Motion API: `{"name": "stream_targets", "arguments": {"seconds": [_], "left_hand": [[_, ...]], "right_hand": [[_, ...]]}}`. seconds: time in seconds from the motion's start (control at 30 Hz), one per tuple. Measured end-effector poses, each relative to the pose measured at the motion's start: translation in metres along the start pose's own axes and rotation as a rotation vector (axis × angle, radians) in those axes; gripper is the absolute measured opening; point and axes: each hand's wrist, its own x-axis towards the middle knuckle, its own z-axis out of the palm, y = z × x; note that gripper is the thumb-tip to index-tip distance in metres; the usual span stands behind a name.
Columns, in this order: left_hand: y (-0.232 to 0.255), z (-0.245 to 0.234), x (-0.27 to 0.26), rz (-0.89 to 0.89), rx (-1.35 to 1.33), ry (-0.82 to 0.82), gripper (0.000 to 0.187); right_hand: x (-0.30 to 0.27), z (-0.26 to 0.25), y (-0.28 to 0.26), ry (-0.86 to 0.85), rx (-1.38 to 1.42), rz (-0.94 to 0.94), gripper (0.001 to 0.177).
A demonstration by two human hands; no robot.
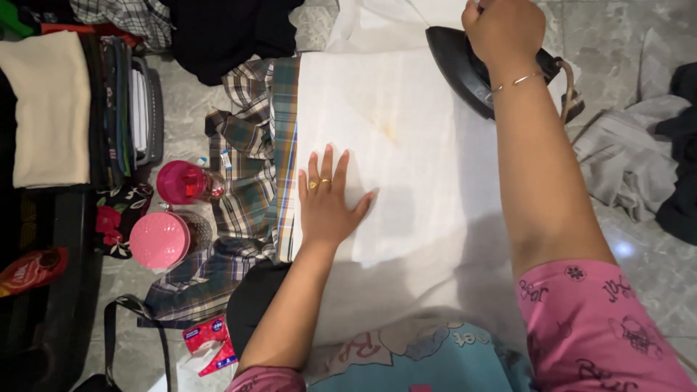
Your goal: The person sits on the floor and irons a white cloth laid on a plaid surface. They smooth the cloth with their hands, then use a black iron to press the fabric repeatedly across its surface.
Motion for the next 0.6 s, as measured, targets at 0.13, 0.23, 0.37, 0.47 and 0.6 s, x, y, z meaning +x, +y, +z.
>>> {"name": "stream_targets", "arguments": {"seconds": [0.13,0.23,0.37,0.47,0.6], "left_hand": [[0.0,-0.001,-0.001,0.026,-0.037,0.091,0.086],[-0.003,0.005,-0.002,0.036,-0.1,0.113,0.083],[-0.005,0.008,0.002,-0.004,-0.113,0.035,0.084],[-0.005,0.006,0.003,-0.019,-0.136,-0.039,0.083],[-0.006,0.009,0.003,0.006,-0.1,0.001,0.081]], "right_hand": [[0.007,-0.029,-0.008,-0.43,0.169,0.129,0.04],[-0.005,-0.055,-0.016,-0.577,0.24,0.145,0.038],[-0.032,-0.083,-0.023,-0.588,0.238,0.114,0.042],[-0.057,-0.113,-0.032,-0.622,0.241,0.041,0.049],[-0.095,-0.143,-0.04,-0.719,0.274,0.08,0.039]]}}
